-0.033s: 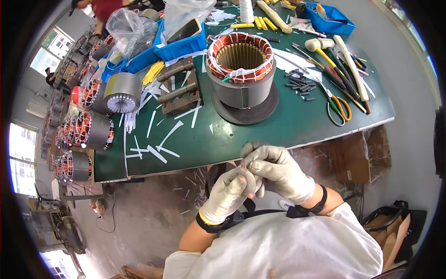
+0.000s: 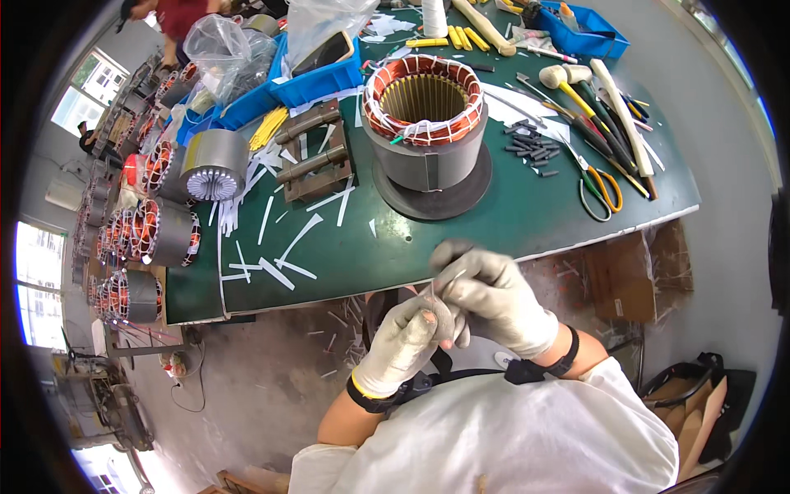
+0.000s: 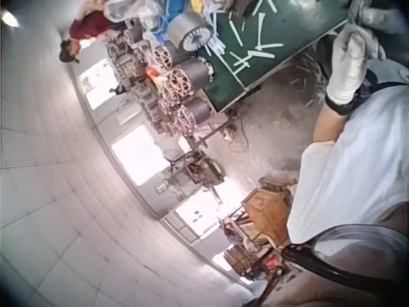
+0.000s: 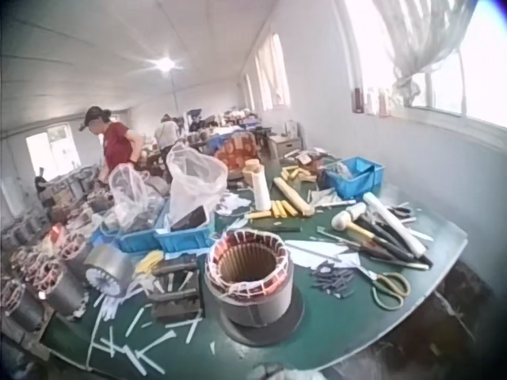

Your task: Wiring and assembling motor stators at a fabrication workstation.

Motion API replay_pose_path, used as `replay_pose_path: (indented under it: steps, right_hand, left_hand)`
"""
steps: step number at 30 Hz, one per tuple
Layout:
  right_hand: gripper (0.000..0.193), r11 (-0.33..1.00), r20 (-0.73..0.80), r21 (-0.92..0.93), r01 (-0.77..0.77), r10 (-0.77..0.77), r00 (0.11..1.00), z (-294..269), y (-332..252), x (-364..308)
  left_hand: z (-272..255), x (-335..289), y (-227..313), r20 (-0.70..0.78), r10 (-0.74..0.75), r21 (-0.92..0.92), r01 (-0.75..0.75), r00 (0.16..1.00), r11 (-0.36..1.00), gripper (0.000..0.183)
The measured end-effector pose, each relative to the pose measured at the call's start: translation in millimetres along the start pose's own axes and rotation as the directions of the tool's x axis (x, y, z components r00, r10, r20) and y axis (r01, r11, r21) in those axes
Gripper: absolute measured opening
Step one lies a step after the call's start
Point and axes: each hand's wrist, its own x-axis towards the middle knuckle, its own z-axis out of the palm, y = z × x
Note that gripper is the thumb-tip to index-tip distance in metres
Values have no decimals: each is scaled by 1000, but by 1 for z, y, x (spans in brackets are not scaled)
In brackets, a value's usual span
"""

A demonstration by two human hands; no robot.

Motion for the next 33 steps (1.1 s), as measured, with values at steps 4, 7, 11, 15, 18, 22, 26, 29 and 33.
replay_pose_path:
  steps: [4, 7, 11, 15, 18, 22, 26, 29, 33]
  right_hand:
    - [17, 734, -30, 529, 426, -486, 874, -1, -30, 4]
    - [14, 948, -237, -304, 95, -172, 956, -1, -54, -10]
    - [19, 693, -67, -643, 325, -474, 878, -8, -42, 1]
    - [20, 247, 126, -919, 307, -555, 822, -9, -32, 5]
    - [18, 277, 100, -924, 262, -488, 867, -10, -24, 7]
    - [11, 529, -68, -828, 187, -425, 902, -3, -9, 8]
    - [12, 962, -279, -263, 70, -145, 949, 2, 12, 4]
    - [13, 907, -315, -414, 77, -222, 923, 0, -12, 7]
    - [17, 682, -125, -702, 205, -402, 907, 0, -24, 17]
  left_hand:
    - [-3, 10, 7, -180, 34, 234, 9, 983, 972, 38]
    - [-6, 14, 8, -270, 51, 412, 67, 962, 909, 27]
    - [0, 26, 14, -288, 99, 760, 165, 952, 629, 19]
    - [-8, 20, 17, -132, 154, 934, 71, 979, 349, 15]
    - [-11, 23, 21, -25, 292, 972, -45, 956, 231, 11]
    - [-11, 19, 19, -142, 404, 909, -42, 904, 414, 9]
    - [-26, 20, 8, -258, 386, 662, -129, 886, 738, 6]
    - [-35, 15, 2, -335, 336, 508, -131, 881, 851, 21]
    - [-28, 18, 15, -289, 174, 449, -27, 941, 893, 26]
